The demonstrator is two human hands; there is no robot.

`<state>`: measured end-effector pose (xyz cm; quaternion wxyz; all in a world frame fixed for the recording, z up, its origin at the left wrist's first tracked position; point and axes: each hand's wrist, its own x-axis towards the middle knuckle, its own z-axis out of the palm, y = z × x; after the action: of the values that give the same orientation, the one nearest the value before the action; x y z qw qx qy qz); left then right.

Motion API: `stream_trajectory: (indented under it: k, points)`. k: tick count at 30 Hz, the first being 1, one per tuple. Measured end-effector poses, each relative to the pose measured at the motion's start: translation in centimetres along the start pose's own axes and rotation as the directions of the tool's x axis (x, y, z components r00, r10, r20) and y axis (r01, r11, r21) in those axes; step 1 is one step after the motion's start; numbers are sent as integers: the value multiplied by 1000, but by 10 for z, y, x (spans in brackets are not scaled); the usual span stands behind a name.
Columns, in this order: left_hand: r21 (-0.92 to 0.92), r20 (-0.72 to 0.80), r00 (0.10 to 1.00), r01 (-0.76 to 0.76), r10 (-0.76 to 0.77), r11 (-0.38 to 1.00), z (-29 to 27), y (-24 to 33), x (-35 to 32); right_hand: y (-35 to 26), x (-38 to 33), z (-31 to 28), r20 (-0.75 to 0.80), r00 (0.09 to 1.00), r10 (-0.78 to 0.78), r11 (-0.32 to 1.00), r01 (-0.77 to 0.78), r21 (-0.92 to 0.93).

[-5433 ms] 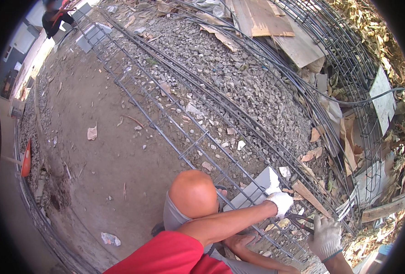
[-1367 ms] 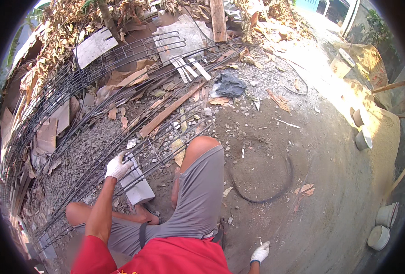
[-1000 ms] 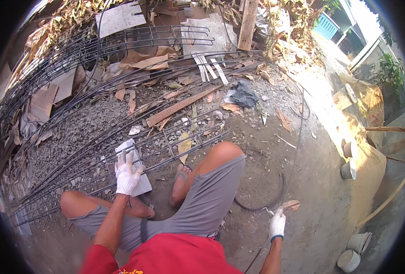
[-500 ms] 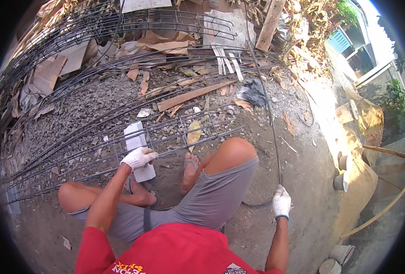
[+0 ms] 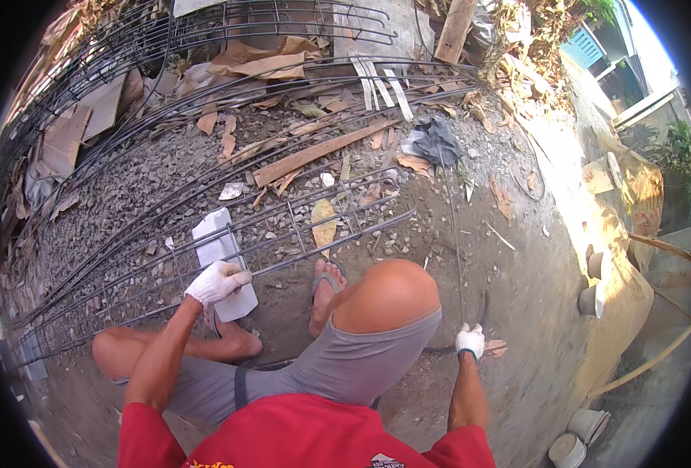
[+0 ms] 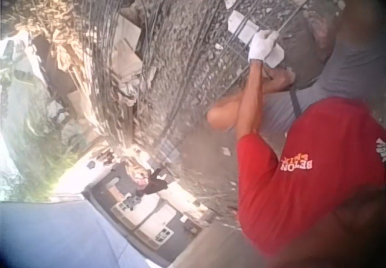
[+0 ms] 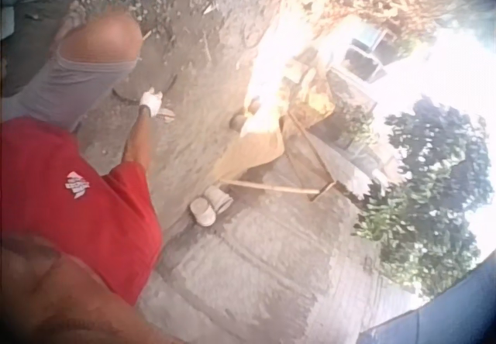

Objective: The person sits on the ground and ties a grid of steel rebar using wire and pliers. They repeatedly pick up wire, wrap it around the intersections of the rebar, and twist it tight with pliers to secure the mesh structure.

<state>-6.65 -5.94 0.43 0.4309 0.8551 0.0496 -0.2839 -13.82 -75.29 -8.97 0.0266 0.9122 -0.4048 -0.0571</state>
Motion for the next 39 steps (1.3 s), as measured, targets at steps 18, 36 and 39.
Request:
stream_trajectory:
  k: [18,36,39]
  points:
    - [-96,-134,987,-106,92,990,8,-14,9,-353,-81,-105,682,364,-634,597,-330,731]
    - [-134,-100,994,-54,41,989,20,-24,20,-360,-107,-94,617,561,-552,461,-412,786]
    - [-253,-79,997,-16,-4,967,16,-17,10,-362,-106,-91,636,557,-535,479,-420,771]
